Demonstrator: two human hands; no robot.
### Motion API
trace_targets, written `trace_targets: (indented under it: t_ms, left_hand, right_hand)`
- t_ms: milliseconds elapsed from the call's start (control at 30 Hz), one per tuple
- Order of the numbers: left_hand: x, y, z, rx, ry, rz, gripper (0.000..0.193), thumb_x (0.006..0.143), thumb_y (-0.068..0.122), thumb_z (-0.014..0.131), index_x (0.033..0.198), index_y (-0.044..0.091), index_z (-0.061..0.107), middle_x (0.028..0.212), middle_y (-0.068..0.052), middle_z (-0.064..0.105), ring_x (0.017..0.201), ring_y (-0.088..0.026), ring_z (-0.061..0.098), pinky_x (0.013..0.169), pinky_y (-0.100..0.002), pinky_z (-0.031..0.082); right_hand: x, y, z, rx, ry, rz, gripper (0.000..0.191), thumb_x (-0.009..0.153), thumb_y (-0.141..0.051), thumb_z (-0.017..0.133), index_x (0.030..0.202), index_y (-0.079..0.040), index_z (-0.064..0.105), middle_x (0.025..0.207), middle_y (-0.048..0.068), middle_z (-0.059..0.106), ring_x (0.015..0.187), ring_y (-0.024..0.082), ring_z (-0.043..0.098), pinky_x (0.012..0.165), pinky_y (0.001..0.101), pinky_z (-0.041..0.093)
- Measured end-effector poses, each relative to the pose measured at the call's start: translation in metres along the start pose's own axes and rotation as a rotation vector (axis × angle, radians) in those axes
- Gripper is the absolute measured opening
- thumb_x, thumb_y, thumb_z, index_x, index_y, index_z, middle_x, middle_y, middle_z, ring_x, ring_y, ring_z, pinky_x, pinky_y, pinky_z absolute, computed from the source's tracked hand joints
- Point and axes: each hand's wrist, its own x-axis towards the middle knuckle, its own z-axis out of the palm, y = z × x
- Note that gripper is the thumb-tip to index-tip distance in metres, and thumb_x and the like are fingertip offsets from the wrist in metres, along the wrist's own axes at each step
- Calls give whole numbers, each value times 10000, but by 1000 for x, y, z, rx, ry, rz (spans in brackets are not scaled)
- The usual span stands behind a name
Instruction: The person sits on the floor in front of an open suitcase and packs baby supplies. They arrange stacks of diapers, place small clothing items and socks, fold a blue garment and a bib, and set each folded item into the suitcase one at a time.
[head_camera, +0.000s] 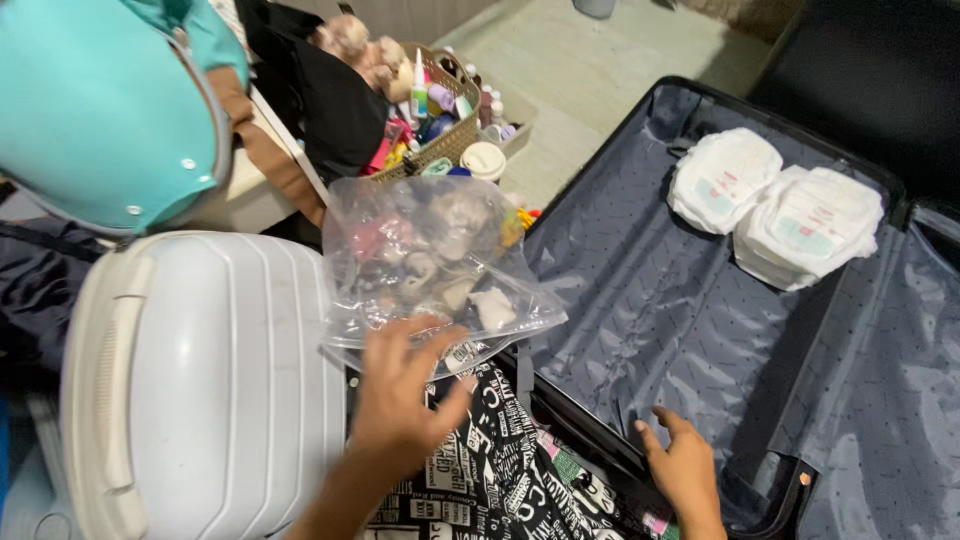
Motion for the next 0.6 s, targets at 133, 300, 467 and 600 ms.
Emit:
trace_targets:
  t_ms: [133,300,467,600]
  left_hand:
    - [6,-22,-20,254,112,-152,407,723,260,828,1113,180,743,1403,-141,496,1354,-428,307,1087,-589,289]
    - [14,-45,-38,297,172,-167,530,788,317,839,1246,127,654,1477,-236,407,1419,-471,283,1170,-578,292]
    - [9,-56,-39,270,-152,-377,847,686,354,896,1418,135,531,1551,-338,194,1406,-571,186,1116,-577,293]
    - [-2,-69,-28,172,-254,-514,829,716,326,890,1438,177,511,1589,-322,135,1398,-551,270,1121,-518,342]
  right_hand:
    - [2,7,-2,63,120,-57,488,854,-341,730,1247,-54,706,1156,205,744,1025,380,725,908,438,557]
    - [-6,8,-2,78,143,-83,408,888,-309,702,1192,-38,729,1048,201,772,984,360,749,900,431,569]
    - [-11,-4,-9,77,107,-36,394,894,-296,701,1191,-39,728,1011,204,774,954,366,750,879,428,572]
    - [-17,-13,-16,117,122,-26,388,887,-285,699,1182,-35,730,1005,204,773,925,361,758,864,420,578]
